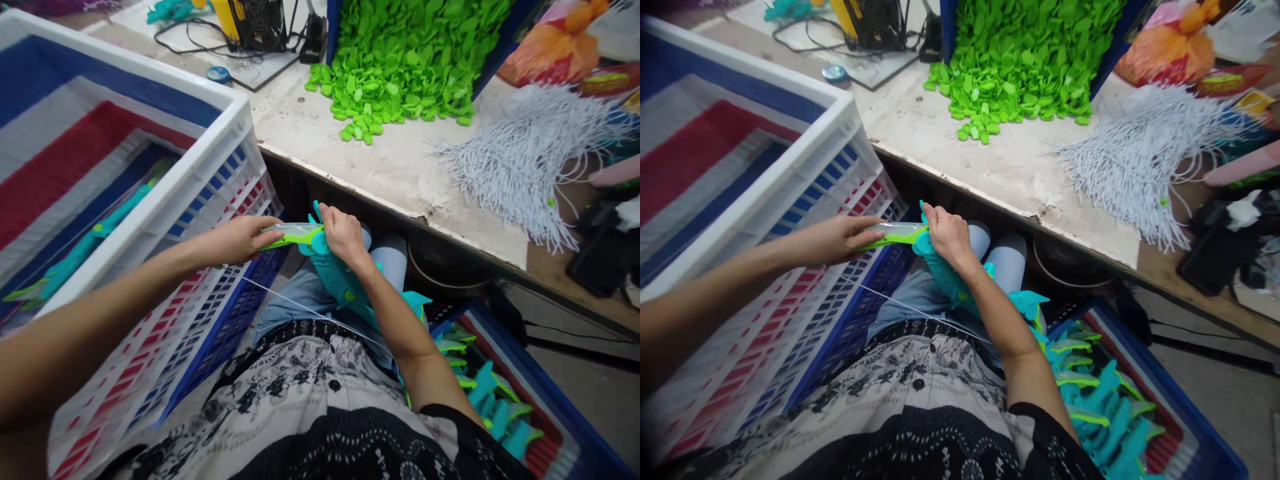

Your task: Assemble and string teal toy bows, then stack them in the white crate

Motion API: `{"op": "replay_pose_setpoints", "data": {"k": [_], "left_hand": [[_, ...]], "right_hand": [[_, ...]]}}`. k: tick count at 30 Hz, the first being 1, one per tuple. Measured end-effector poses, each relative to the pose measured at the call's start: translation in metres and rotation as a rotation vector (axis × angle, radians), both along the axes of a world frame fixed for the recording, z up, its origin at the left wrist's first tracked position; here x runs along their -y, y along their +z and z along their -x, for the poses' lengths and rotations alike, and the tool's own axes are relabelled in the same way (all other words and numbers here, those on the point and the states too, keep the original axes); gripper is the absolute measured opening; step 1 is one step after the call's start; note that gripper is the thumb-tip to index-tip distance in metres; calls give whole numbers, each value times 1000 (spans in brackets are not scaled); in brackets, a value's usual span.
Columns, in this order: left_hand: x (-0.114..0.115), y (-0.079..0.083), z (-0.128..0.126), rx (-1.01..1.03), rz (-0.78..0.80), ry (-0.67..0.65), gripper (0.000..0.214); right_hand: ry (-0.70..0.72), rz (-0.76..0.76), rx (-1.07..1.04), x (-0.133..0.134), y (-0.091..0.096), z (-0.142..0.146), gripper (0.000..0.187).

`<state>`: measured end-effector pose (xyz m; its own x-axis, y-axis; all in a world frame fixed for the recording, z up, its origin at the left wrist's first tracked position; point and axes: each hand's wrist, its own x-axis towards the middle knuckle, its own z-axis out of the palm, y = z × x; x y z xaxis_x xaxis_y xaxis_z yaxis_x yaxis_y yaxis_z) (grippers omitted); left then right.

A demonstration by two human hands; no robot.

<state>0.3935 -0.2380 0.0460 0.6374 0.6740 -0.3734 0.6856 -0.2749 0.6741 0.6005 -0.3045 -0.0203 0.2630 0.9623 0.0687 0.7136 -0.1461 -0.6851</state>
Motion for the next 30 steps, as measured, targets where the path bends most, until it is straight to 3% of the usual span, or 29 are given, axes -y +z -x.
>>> {"op": "replay_pose_setpoints", "data": {"k": [5,12,16,19,20,22,25,27,30], "left_hand": [[-27,8,-9,-27,100,-96,19],[-40,26,-26,-172,229,135,21],[-38,32,-24,-150,244,249,22],[-40,26,-23,-37,198,162,25],[-40,23,-23,6,199,108,25],[-42,16,-27,77,234,66,23],[-51,10,-35,139,318,191,21],[-61,4,-40,180,346,190,25],[-75,-17,-52,285,104,91,35]], "right_hand": [[55,-75,-66,3,-4,-2,50],[70,-112,-142,-1,-3,-12,54],[152,-107,-169,32,4,-25,50],[149,-56,-32,70,2,-31,93],[139,-38,30,81,0,-32,99],[127,-6,141,97,-2,-35,96],[124,28,217,101,0,-49,90],[110,60,194,95,6,-65,88],[40,59,98,84,11,-94,85]]}}
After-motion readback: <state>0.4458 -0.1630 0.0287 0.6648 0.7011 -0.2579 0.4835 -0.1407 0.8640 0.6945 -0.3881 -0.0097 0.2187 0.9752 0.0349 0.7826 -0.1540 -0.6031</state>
